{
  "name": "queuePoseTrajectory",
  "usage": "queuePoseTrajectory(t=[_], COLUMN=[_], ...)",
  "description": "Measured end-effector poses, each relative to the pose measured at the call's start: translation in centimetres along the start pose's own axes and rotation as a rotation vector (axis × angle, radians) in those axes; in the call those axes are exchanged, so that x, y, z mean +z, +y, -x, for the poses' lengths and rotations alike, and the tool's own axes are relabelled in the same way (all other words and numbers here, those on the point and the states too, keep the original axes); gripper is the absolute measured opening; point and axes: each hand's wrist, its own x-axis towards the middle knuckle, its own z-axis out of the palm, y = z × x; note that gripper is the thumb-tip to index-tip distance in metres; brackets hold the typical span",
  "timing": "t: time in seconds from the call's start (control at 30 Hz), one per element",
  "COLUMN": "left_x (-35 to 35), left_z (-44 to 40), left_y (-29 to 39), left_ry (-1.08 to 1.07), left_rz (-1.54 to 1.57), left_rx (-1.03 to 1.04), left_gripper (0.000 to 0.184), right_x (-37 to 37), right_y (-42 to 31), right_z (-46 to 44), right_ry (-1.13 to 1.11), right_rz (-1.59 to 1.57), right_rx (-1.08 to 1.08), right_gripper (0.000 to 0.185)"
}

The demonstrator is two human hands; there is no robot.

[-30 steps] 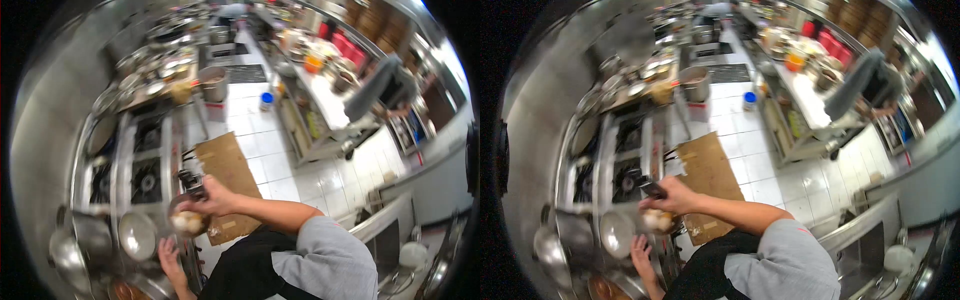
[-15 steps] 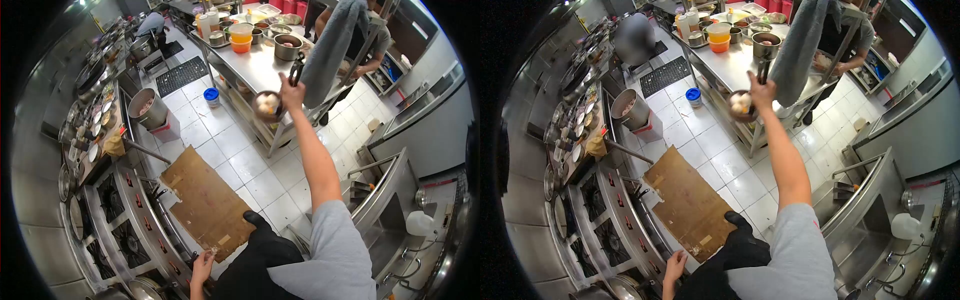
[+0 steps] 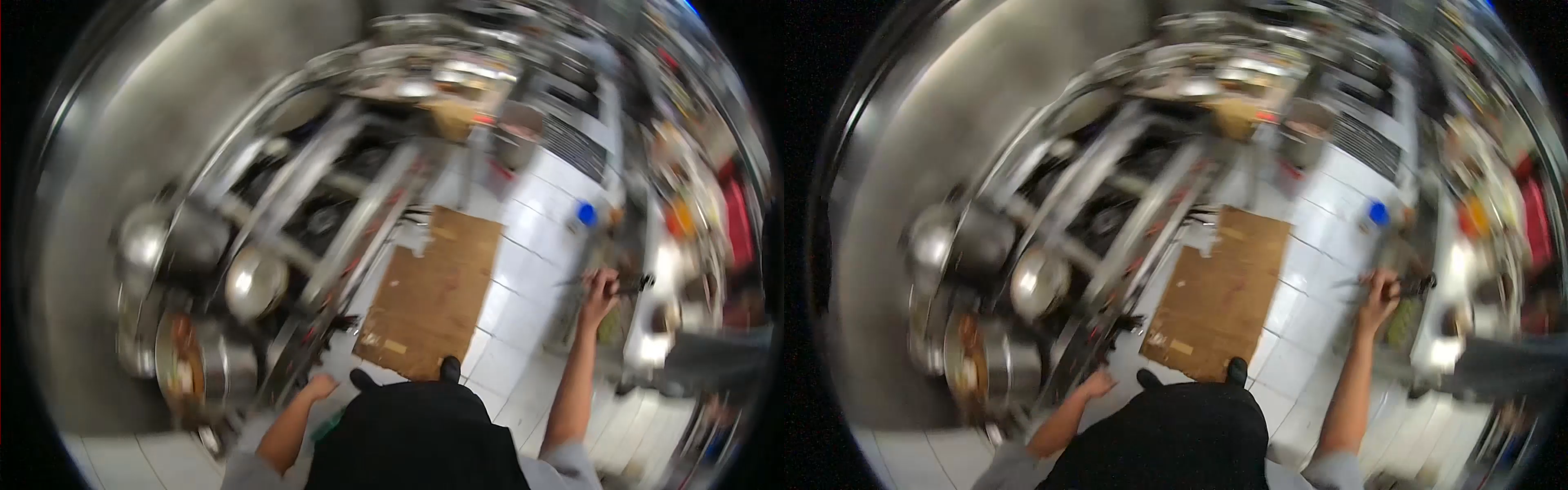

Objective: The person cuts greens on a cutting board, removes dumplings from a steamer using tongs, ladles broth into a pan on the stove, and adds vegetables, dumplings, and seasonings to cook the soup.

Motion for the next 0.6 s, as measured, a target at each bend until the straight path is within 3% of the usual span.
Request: queuePoseTrajectory(t=[0.03, 0.07, 0.13, 0.23, 0.27, 0.33, 0.43, 0.47, 0.6], left_x=[-2.8, -0.1, -4.7, -5.1, -4.5, -3.2, -1.4, -1.0, -7.4], left_z=[-0.3, -0.5, 0.4, 3.1, 4.9, 7.6, 12.6, 13.9, 20.3], left_y=[3.3, 4.2, 9.9, 11.9, 12.0, 12.0, 11.2, 10.6, 10.3], left_ry=[-0.099, 0.034, 0.128, 0.232, 0.291, 0.398, 0.518, 0.551, 0.828], left_rz=[0.025, 0.287, 0.739, 0.973, 1.02, 1.101, 1.141, 1.158, 1.305], left_rx=[0.047, -0.194, -0.562, -0.701, -0.75, -0.825, -1.015, -1.057, -1.02], left_gripper=[0.047, 0.045, 0.043, 0.04, 0.04, 0.039, 0.036, 0.036, 0.032], right_x=[6.1, 12.2, 23.4, 40.9, 47.0, 56.5, 67.0, 70.1, 77.4], right_y=[1.5, 2.9, 5.9, 0.1, -3.8, -9.6, -13.2, -14.1, -13.9], right_z=[3.3, 6.6, 14.2, 22.7, 24.8, 28.9, 36.2, 38.9, 48.0], right_ry=[-0.063, -0.13, -0.325, -0.62, -0.797, -0.972, -1.165, -1.199, -1.235], right_rz=[0.04, 0.085, -0.028, -0.502, -0.729, -0.816, -0.756, -0.857, -0.695], right_rx=[0.098, 0.191, 0.419, 0.887, 0.813, 0.8, 0.626, 0.622, 0.556], right_gripper=[0.023, 0.029, 0.027, 0.021, 0.025, 0.027, 0.018, 0.018, 0.018])
